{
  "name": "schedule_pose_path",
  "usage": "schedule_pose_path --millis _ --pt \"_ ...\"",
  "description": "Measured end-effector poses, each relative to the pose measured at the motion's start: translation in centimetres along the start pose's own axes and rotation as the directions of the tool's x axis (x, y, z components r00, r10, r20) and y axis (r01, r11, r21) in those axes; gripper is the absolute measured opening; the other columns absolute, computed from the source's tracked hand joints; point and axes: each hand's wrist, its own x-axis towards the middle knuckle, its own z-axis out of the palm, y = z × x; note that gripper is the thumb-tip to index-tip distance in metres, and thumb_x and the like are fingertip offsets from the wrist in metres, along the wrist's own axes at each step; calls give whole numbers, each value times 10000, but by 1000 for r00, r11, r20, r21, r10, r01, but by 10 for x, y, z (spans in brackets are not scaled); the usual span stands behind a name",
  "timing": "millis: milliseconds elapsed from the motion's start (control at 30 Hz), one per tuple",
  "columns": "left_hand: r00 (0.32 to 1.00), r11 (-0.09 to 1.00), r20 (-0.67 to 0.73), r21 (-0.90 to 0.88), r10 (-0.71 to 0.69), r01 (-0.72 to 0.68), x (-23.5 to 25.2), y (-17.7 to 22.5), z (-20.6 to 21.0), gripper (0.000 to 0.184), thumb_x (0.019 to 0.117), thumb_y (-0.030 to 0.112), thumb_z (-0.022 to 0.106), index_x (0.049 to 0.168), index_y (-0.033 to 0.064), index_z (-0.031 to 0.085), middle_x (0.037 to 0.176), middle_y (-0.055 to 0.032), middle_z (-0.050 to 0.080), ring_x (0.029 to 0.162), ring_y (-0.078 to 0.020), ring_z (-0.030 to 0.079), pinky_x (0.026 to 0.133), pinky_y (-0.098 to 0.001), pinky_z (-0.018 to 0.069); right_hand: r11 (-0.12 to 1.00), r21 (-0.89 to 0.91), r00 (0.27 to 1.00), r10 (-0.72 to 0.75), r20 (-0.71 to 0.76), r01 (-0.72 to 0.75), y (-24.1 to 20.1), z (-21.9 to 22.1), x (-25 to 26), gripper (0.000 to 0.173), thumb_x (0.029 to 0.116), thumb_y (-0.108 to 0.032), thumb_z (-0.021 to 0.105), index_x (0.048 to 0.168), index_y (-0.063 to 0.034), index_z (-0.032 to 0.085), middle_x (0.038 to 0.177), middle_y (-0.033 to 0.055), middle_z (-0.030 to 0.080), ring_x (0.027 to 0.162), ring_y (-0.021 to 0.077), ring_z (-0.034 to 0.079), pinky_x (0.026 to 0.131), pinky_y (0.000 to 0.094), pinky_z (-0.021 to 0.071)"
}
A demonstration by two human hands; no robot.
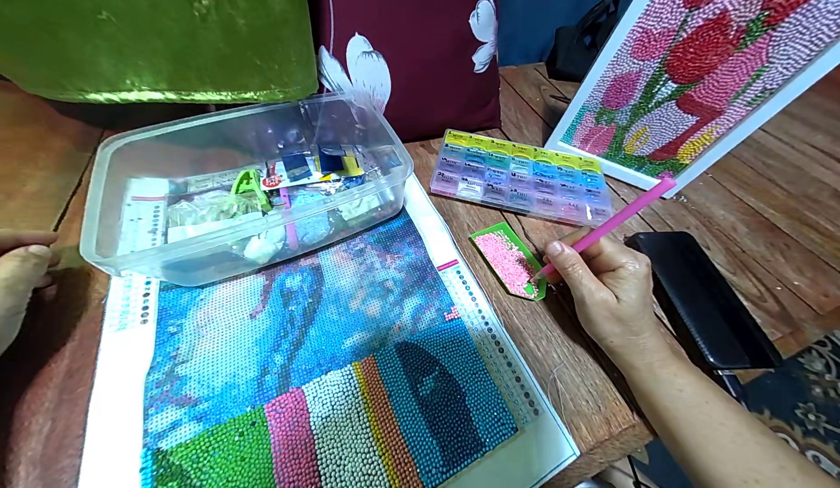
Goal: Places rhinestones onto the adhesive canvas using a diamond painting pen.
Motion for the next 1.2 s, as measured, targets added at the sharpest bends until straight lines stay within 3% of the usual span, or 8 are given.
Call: schedule_pose_path --millis 133,267,767,1200 --pt "1000 1000 0 4 -2 2 0 -1 0 376 1064 147 432 1168 -185 576 960 -257 626 777 -173 567 748 -327 491 1000 -1 1000 -7 -4 7 0 0 0 233 1033 -207 541 858 -78 625 717 -89 585 652 -97 570 617 77 480" --pt "1000 1000 -6 -19 3 -3 2 -9 2 346 1062 134 429 1145 -163 585 898 -186 603 714 -114 519 688 -280 464 1000 -13 1000 -7 9 7 1 0 1 232 1038 -219 544 874 -76 626 723 -84 589 646 -93 560 610 77 467" --pt "1000 998 -8 -55 -4 4 3 -10 4 330 1056 113 432 1143 -171 574 878 -153 584 700 -78 498 670 -238 447 999 32 1000 -23 3 23 -1 0 1 219 1032 -194 544 872 -67 624 731 -86 587 654 -93 565 622 74 478" --pt "1000 999 -6 -31 19 -20 3 -15 2 366 1068 137 427 1148 -191 569 893 -208 601 721 -116 510 691 -275 456 999 36 999 -41 1 41 1 0 1 224 1031 -186 542 853 -73 616 725 -88 583 653 -94 563 615 74 474"
